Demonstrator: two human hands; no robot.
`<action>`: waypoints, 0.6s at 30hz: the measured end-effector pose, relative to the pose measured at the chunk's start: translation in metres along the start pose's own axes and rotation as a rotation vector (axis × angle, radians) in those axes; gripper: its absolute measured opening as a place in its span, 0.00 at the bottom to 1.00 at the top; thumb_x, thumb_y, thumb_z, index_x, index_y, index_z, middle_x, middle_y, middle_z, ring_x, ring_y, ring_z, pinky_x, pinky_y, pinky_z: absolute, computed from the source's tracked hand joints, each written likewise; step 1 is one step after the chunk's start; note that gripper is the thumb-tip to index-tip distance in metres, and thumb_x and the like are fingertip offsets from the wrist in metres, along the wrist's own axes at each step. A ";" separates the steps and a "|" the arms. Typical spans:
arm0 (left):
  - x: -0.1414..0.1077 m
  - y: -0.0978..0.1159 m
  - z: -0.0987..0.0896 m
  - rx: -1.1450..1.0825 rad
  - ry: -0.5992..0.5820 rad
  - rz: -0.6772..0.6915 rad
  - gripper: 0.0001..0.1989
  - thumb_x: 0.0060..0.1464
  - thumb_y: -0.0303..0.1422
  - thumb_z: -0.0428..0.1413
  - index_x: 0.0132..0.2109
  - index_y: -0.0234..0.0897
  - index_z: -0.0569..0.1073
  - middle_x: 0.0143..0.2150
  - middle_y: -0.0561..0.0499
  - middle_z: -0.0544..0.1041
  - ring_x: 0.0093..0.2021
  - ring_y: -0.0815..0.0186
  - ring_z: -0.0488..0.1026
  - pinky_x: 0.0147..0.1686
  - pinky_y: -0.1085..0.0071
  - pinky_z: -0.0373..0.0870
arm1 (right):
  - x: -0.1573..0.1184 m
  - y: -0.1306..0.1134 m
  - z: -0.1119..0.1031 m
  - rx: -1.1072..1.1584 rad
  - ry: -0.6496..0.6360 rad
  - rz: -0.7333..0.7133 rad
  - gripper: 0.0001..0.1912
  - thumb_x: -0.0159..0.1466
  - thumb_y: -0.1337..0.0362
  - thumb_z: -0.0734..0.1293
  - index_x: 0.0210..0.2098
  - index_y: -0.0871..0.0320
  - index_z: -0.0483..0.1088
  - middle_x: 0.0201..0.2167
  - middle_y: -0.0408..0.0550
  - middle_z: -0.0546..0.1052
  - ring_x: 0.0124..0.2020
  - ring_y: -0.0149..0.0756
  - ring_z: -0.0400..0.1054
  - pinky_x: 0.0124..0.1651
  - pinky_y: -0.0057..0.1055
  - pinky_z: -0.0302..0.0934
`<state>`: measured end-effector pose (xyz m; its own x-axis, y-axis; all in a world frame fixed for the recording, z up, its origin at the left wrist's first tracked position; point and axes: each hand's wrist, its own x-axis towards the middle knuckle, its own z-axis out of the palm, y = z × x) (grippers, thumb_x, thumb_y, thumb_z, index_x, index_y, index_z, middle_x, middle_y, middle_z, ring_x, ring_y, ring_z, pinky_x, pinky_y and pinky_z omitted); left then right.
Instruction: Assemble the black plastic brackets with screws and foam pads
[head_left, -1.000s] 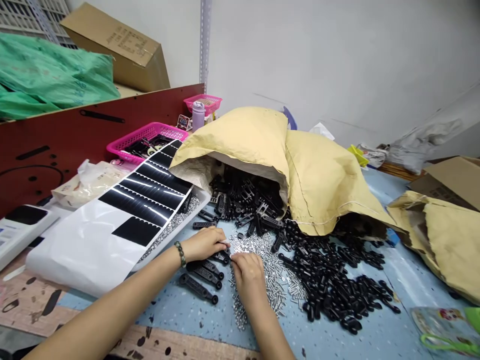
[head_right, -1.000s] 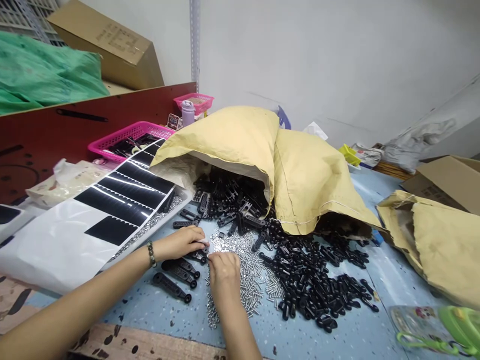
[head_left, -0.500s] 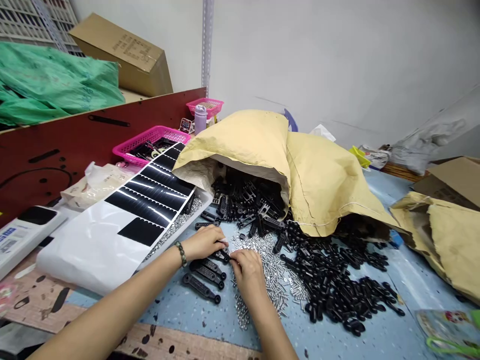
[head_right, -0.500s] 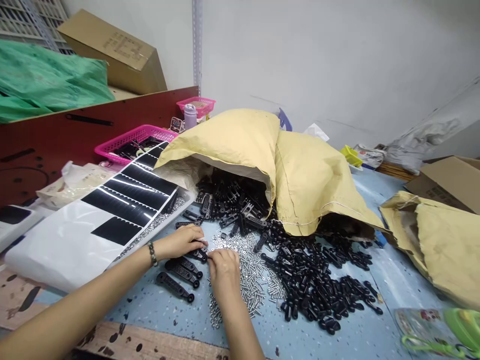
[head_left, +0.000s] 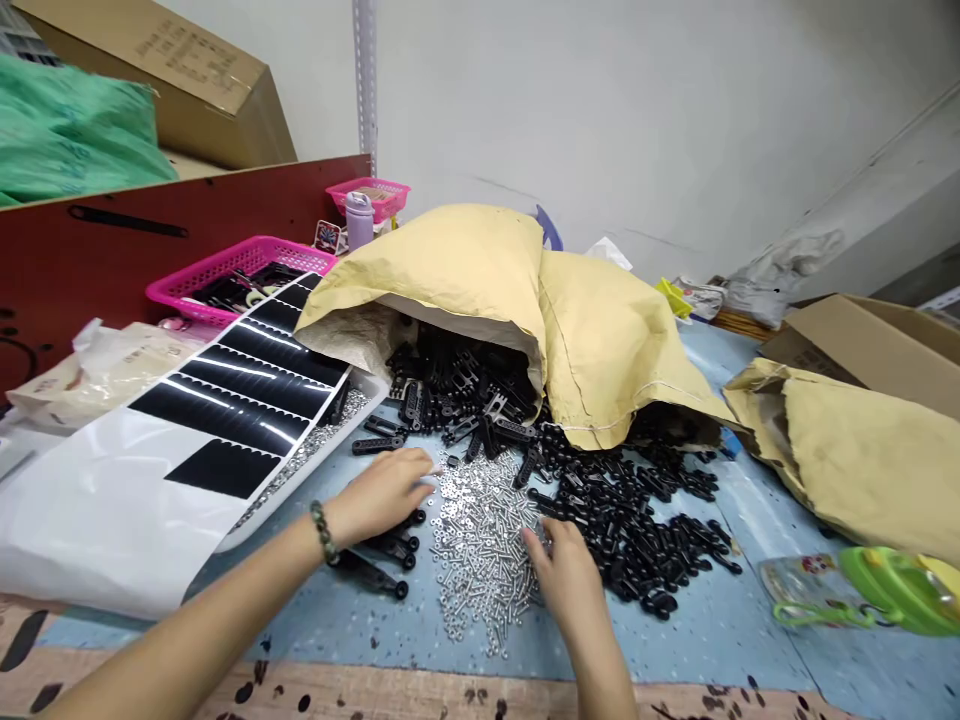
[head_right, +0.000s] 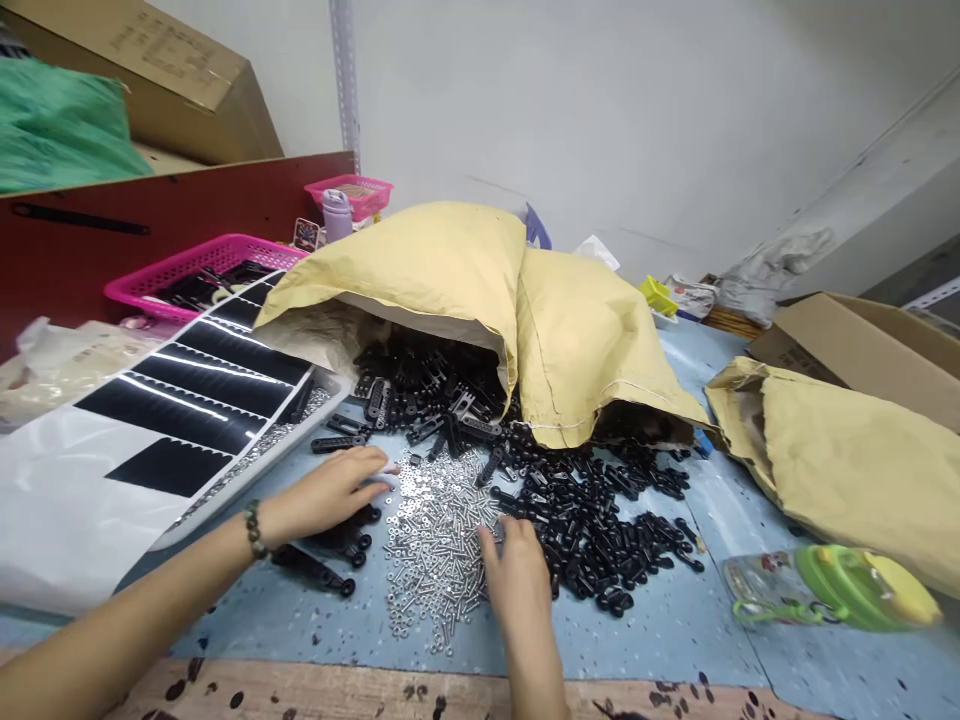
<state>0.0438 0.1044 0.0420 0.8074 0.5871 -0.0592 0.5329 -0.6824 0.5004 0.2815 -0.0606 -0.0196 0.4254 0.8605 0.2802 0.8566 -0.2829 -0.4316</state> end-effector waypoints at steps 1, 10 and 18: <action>0.008 0.013 0.007 0.002 0.013 0.033 0.08 0.63 0.32 0.48 0.43 0.38 0.72 0.45 0.47 0.74 0.46 0.59 0.69 0.47 0.62 0.62 | 0.000 0.001 0.004 -0.010 -0.015 -0.016 0.13 0.63 0.56 0.64 0.40 0.59 0.72 0.35 0.55 0.75 0.32 0.46 0.72 0.32 0.38 0.66; 0.058 0.069 0.065 0.030 0.086 0.139 0.07 0.60 0.25 0.52 0.35 0.37 0.73 0.41 0.47 0.74 0.47 0.56 0.68 0.50 0.55 0.61 | 0.009 -0.018 0.010 0.064 -0.116 -0.074 0.10 0.65 0.66 0.60 0.39 0.56 0.74 0.35 0.49 0.74 0.36 0.39 0.72 0.39 0.32 0.66; 0.050 0.060 0.059 -0.345 0.171 0.050 0.08 0.63 0.34 0.53 0.39 0.34 0.73 0.41 0.49 0.75 0.42 0.63 0.72 0.44 0.61 0.70 | 0.006 -0.013 0.006 0.326 -0.038 -0.087 0.16 0.68 0.63 0.56 0.43 0.58 0.74 0.36 0.52 0.75 0.39 0.39 0.72 0.43 0.33 0.66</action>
<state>0.1310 0.0669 0.0185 0.7607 0.6409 0.1028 0.3538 -0.5422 0.7621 0.2715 -0.0489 -0.0178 0.3379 0.8927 0.2983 0.7484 -0.0627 -0.6603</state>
